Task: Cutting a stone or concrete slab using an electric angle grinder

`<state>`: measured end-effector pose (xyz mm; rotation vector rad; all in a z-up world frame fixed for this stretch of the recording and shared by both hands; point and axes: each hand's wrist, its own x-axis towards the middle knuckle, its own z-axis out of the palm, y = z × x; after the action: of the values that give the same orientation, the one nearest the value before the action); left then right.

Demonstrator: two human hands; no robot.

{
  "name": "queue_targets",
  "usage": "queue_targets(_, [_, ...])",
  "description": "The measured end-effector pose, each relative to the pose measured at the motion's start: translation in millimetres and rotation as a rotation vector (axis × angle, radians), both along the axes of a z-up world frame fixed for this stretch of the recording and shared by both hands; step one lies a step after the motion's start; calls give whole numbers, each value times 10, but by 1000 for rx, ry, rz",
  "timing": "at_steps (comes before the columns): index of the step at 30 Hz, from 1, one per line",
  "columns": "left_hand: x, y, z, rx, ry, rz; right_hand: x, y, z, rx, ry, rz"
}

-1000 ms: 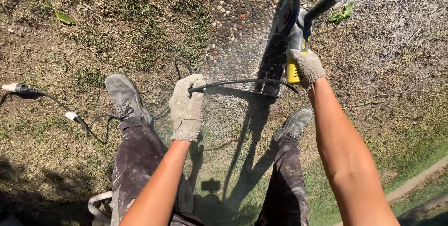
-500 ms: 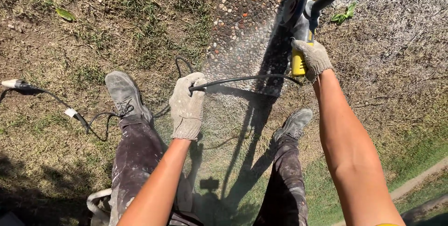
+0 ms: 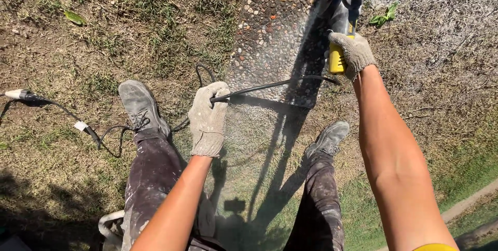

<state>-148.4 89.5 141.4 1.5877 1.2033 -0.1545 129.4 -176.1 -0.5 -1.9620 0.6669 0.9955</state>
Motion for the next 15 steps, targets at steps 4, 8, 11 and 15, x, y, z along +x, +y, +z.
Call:
queue_targets(4, [14,38,38,-6,15,-13,-7,97,44,3,-1,6])
queue_targets(8, [14,50,43,7,4,-20,-88,4,-14,-48,7,16])
queue_targets(11, [11,45,35,7,-11,4,-241,-177,-164,-58,21,4])
queue_targets(15, [27,32,26,0,-12,26,-419,-358,-210,-134,24,140])
